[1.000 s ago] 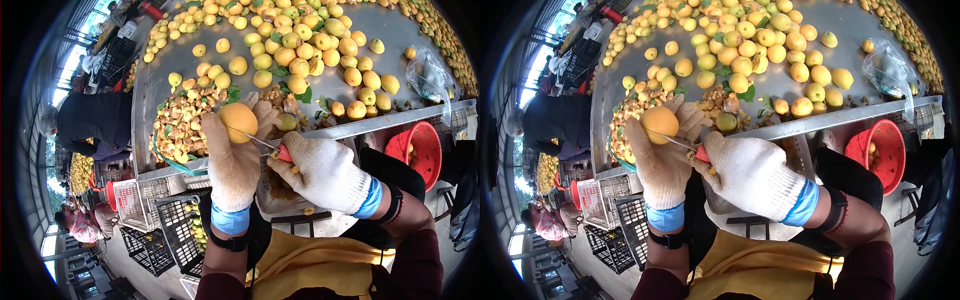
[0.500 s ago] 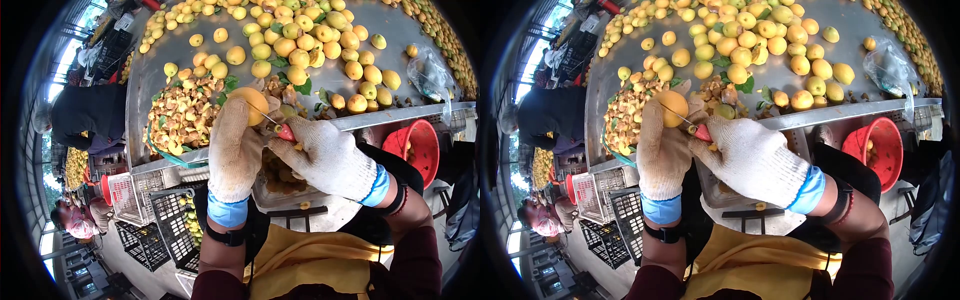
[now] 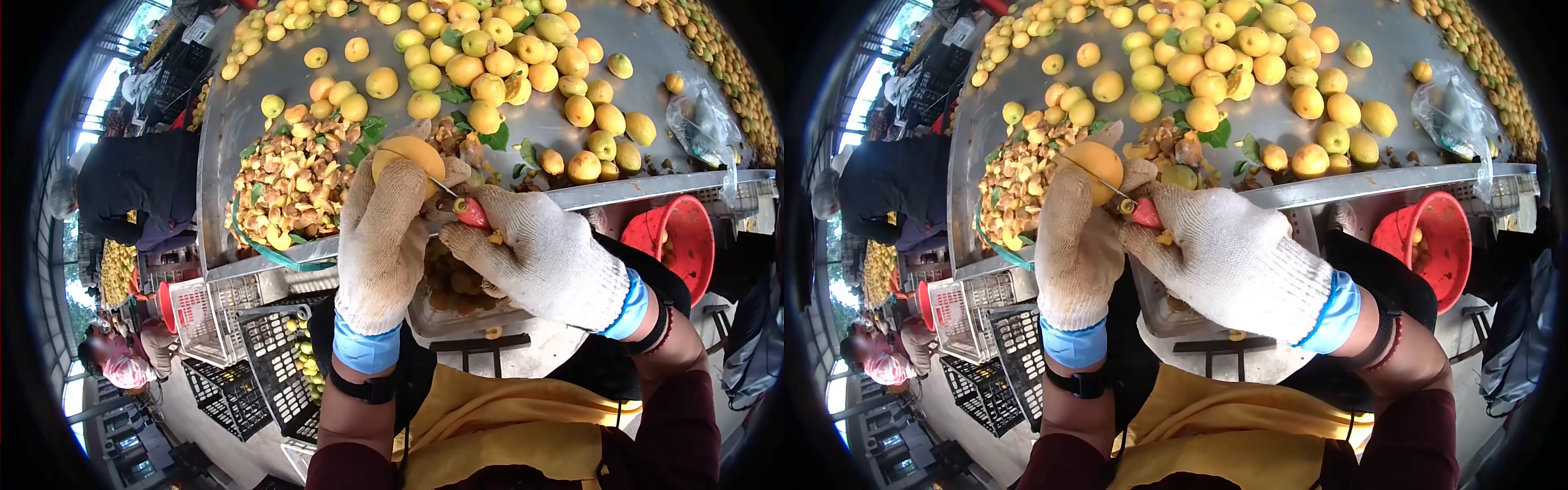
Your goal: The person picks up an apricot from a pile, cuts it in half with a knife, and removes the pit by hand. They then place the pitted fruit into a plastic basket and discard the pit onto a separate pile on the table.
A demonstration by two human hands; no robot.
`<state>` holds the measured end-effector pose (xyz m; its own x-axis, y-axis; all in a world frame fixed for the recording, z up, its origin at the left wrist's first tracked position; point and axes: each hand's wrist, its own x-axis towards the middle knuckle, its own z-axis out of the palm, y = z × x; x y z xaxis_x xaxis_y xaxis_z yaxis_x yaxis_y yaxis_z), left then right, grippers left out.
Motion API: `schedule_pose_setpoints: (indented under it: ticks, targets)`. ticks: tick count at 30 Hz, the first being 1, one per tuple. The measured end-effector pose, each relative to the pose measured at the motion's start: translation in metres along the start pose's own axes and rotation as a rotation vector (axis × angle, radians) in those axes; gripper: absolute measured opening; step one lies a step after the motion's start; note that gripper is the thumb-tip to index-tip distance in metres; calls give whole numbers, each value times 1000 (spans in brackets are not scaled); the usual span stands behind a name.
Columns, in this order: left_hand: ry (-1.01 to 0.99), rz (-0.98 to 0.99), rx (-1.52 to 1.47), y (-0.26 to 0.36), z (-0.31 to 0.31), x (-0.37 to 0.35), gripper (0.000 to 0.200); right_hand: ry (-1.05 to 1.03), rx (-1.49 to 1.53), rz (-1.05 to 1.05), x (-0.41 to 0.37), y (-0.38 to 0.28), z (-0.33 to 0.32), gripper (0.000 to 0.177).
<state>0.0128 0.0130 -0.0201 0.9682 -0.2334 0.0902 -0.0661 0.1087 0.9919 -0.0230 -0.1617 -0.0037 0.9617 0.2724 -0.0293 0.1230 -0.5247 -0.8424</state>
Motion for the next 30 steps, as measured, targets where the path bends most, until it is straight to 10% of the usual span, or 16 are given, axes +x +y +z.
schedule_pose_setpoints:
  ticks: [5, 7, 13, 19, 22, 25, 30]
  targets:
    - [20, 1, -155, -19, 2, -3, 69, 132, -209, -49, 5, 11, 22, 37]
    - [189, -283, -566, -19, 8, -4, 66, 199, -361, -52, 6, 12, 22, 37]
    - [5, -60, 101, -16, -10, 1, 65, -99, 125, 186, 1, -4, -1, 40]
    - [132, -285, -812, -20, 16, 0, 65, 72, -137, 50, 7, 13, 25, 34]
    - [117, -297, -652, -16, 10, 1, 64, 131, -358, 23, 9, 10, 19, 37]
    - [-43, -62, 119, -16, 2, 0, 50, 151, -405, -61, -3, 15, 18, 34]
    - [7, -209, -650, -23, 12, -5, 57, 133, -274, -5, -4, 16, 20, 36]
